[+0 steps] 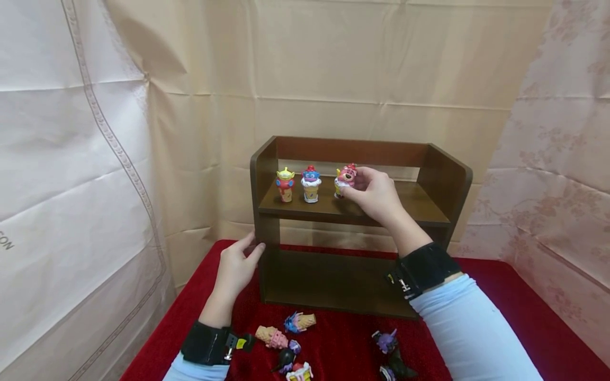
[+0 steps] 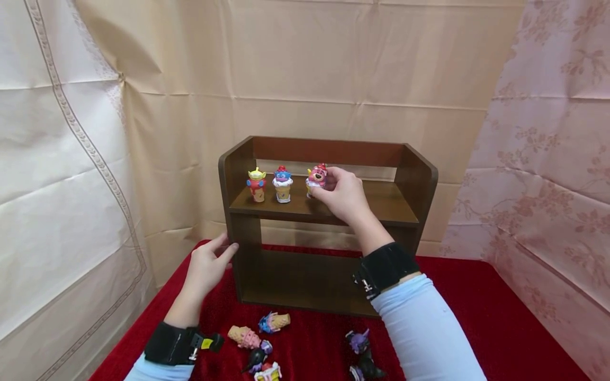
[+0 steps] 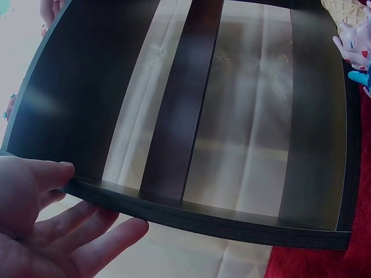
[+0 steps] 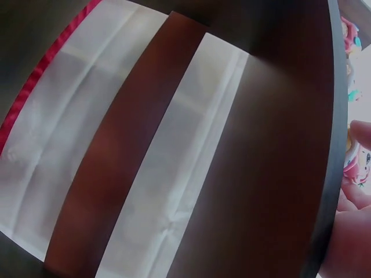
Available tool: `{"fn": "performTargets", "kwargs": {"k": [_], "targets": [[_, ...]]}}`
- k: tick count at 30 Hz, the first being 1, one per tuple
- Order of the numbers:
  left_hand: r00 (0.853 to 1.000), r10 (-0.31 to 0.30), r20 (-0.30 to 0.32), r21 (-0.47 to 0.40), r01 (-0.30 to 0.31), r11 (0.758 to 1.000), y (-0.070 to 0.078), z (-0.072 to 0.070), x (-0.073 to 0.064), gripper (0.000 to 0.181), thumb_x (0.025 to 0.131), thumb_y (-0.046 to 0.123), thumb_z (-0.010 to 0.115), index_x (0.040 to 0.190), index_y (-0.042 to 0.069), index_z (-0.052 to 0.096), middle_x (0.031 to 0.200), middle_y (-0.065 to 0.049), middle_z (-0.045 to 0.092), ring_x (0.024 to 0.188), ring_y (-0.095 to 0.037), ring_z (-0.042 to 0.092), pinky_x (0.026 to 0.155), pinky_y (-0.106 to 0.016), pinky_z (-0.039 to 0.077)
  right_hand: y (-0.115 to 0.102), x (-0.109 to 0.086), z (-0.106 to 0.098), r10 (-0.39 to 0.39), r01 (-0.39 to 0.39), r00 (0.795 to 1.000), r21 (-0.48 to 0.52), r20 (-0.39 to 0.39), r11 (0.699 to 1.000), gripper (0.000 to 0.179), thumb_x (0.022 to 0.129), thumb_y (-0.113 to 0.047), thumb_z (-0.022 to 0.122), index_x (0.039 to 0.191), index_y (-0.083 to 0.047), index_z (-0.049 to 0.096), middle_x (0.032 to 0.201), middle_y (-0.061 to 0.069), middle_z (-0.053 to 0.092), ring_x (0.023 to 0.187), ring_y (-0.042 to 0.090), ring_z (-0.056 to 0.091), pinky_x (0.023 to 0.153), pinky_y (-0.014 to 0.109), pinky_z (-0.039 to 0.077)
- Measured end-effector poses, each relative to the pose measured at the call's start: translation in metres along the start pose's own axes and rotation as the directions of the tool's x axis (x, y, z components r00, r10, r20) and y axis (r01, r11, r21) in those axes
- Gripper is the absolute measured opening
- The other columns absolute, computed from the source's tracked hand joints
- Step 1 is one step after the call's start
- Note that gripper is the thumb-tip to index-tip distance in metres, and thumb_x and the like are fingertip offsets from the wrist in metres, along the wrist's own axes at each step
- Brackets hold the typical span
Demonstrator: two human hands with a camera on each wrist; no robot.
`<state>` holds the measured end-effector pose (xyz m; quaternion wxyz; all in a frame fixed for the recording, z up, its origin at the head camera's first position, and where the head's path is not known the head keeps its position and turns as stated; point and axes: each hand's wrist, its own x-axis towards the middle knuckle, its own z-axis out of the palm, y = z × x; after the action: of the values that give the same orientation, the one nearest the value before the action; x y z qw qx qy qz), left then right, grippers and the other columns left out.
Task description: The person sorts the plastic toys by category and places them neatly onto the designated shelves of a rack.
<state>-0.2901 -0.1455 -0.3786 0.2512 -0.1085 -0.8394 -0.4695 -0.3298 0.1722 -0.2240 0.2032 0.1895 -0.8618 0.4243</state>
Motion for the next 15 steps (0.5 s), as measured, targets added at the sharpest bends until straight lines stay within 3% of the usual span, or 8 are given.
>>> {"fn": "performTargets", "kwargs": {"k": [15], "targets": [[1.0,0.004,-0.005,0.0,-0.004,1.0,-0.0009,0.0006,0.0,0.046,0.099,0.016,0.069,0.143,0.009,0.06,0.132,-0.014,0.067,0.108,-0.03,0.07,0.078,-0.04,0.062,0.0025,0.0025,0.0077,0.02,-0.019,0.998,-0.016,0.057,1.0,0.048,0.092,-0.024,0.077,0.132,-0.001,0.062,0.121,0.015,0.069,0.108,0.028,0.066,0.099,0.042,0.053]]}}
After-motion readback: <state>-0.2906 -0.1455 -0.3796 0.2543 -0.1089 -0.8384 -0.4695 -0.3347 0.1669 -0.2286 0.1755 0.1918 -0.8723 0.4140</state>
